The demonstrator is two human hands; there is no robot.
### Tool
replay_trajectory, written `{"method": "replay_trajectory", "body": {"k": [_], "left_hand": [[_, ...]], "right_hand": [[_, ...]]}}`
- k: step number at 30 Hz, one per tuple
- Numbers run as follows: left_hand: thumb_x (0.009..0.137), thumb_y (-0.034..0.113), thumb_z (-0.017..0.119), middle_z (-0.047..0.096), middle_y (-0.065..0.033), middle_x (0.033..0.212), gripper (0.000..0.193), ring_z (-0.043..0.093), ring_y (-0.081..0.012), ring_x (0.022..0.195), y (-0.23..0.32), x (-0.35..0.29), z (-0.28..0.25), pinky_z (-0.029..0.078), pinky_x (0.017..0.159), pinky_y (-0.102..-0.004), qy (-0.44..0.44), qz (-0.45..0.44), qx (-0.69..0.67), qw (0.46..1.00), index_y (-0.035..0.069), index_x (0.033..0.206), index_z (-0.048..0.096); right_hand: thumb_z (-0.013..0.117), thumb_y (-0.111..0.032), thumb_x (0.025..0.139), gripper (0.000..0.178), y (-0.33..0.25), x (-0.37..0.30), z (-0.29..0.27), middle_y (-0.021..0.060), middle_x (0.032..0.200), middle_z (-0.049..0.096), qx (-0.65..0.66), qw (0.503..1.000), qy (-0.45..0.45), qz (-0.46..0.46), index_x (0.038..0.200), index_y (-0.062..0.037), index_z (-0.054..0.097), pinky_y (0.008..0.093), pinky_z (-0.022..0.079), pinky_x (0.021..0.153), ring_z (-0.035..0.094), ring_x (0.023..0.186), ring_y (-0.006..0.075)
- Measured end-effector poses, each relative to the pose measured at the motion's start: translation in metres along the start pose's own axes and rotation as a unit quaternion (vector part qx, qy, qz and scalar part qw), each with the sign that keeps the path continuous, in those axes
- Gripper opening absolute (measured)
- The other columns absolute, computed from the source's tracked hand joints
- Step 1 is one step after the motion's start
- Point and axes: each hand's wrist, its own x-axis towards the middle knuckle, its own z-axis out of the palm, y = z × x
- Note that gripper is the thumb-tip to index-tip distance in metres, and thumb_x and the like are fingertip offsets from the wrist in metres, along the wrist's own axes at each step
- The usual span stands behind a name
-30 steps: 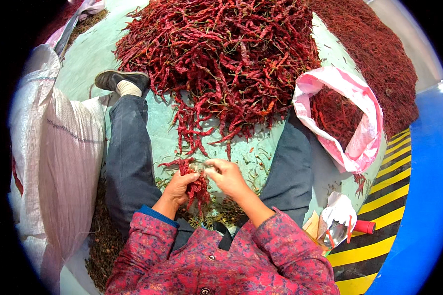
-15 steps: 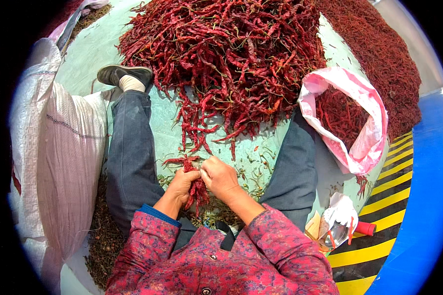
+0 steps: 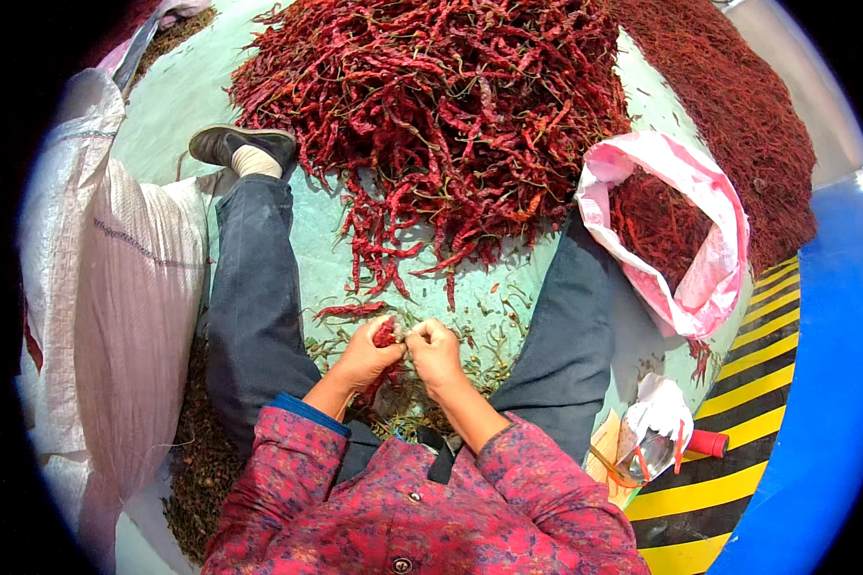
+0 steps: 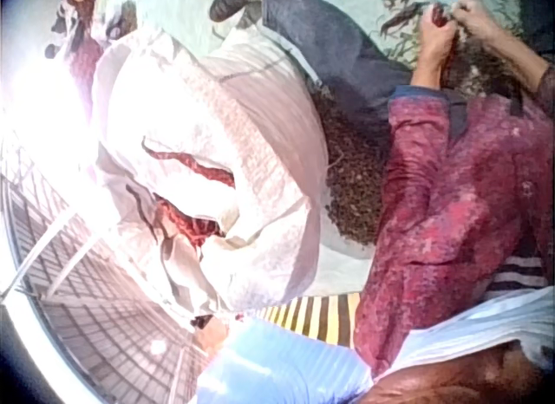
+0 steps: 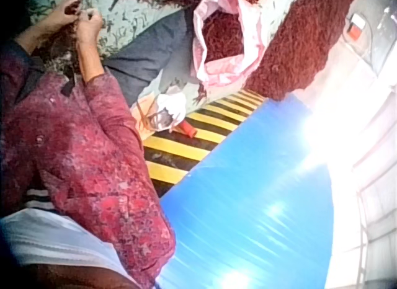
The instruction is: The person sits on the floor and repeatedly picks up dried red chilies, removes the stems by hand, and drops the de-stemmed chilies into a nearby bag. The stems are discarded onto the floor beside them.
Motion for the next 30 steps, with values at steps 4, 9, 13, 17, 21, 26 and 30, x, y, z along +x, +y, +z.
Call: {"method": "replay_trajectory", "body": {"k": [4,9,13,17,21,26,30], "left_hand": [[0.066,0.001,0.054,0.049,0.0013,0.071,0.017,0.045,-0.0062,0.063,0.004,-0.002,-0.004,0.039,0.055,-0.021,0.016,0.007,-0.071,0.997,0.003,0.082,0.048],[0.067,0.003,0.054,0.049,0.0015,0.069,0.017,0.046,-0.0059,0.06,0.007,-0.005,-0.003,0.039,0.054,-0.0214,-0.004,-0.018,-0.04,0.999,0.002,0.083,0.049],[0.07,0.007,0.052,0.051,0.0001,0.065,0.01,0.046,-0.0051,0.059,0.0,-0.008,-0.007,0.038,0.05,-0.0225,-0.014,-0.022,0.112,0.993,0.002,0.079,0.052],[0.069,0.002,0.052,0.047,0.0035,0.065,0.007,0.042,-0.0044,0.06,0.02,-0.014,-0.004,0.037,0.053,-0.0211,-0.036,-0.055,0.169,0.983,0.003,0.075,0.051],[0.072,0.008,0.054,0.049,0.0002,0.065,0.01,0.045,-0.0078,0.057,0.02,-0.016,-0.009,0.038,0.051,-0.0225,-0.054,-0.062,-0.111,0.99,0.003,0.079,0.049],[0.071,0.008,0.056,0.047,-0.0022,0.063,0.012,0.045,-0.0117,0.056,0.024,-0.019,-0.006,0.036,0.051,-0.0237,-0.135,-0.049,-0.297,0.944,0.005,0.078,0.046],[0.071,0.009,0.054,0.045,-0.0035,0.064,0.01,0.043,-0.0133,0.056,0.021,-0.019,-0.01,0.036,0.053,-0.0248,-0.156,-0.019,-0.336,0.929,0.005,0.075,0.046]], "right_hand": [[0.051,-0.01,0.077,0.007,-0.005,0.001,0.003,-0.0005,0.059,0.048,0.18,0.978,-0.06,0.09,0.071,-0.0068,0.048,0.019,0.035,0.039,0.042,0.046,0.007],[0.05,-0.013,0.08,0.009,-0.013,0.0,-0.008,-0.0008,0.061,0.049,0.139,0.984,-0.084,0.077,0.074,-0.0069,0.049,0.0186,0.035,0.04,0.042,0.048,0.0054],[0.049,-0.014,0.081,0.009,-0.013,-0.002,-0.007,-0.0007,0.063,0.049,0.199,0.971,-0.101,0.082,0.075,-0.0069,0.048,0.0187,0.034,0.039,0.04,0.046,0.0056],[0.047,-0.016,0.081,0.012,-0.021,-0.002,-0.005,-0.002,0.058,0.043,0.168,0.973,-0.118,0.109,0.073,-0.0089,0.045,0.0184,0.031,0.036,0.034,0.042,0.0052],[0.045,-0.02,0.083,0.018,-0.039,0.001,-0.002,-0.0055,0.052,0.028,0.298,0.929,-0.149,0.161,0.067,-0.0131,0.038,0.018,0.025,0.034,0.025,0.039,0.0038],[0.044,-0.021,0.083,0.018,-0.052,-0.007,-0.01,-0.0061,0.051,0.028,0.375,0.875,-0.259,0.164,0.068,-0.0119,0.038,0.0174,0.026,0.034,0.025,0.039,0.0036],[0.045,-0.023,0.083,0.019,-0.067,-0.029,-0.016,-0.0056,0.05,0.029,0.227,0.898,-0.339,0.166,0.07,-0.0101,0.04,0.0178,0.028,0.035,0.027,0.04,0.0036]]}}
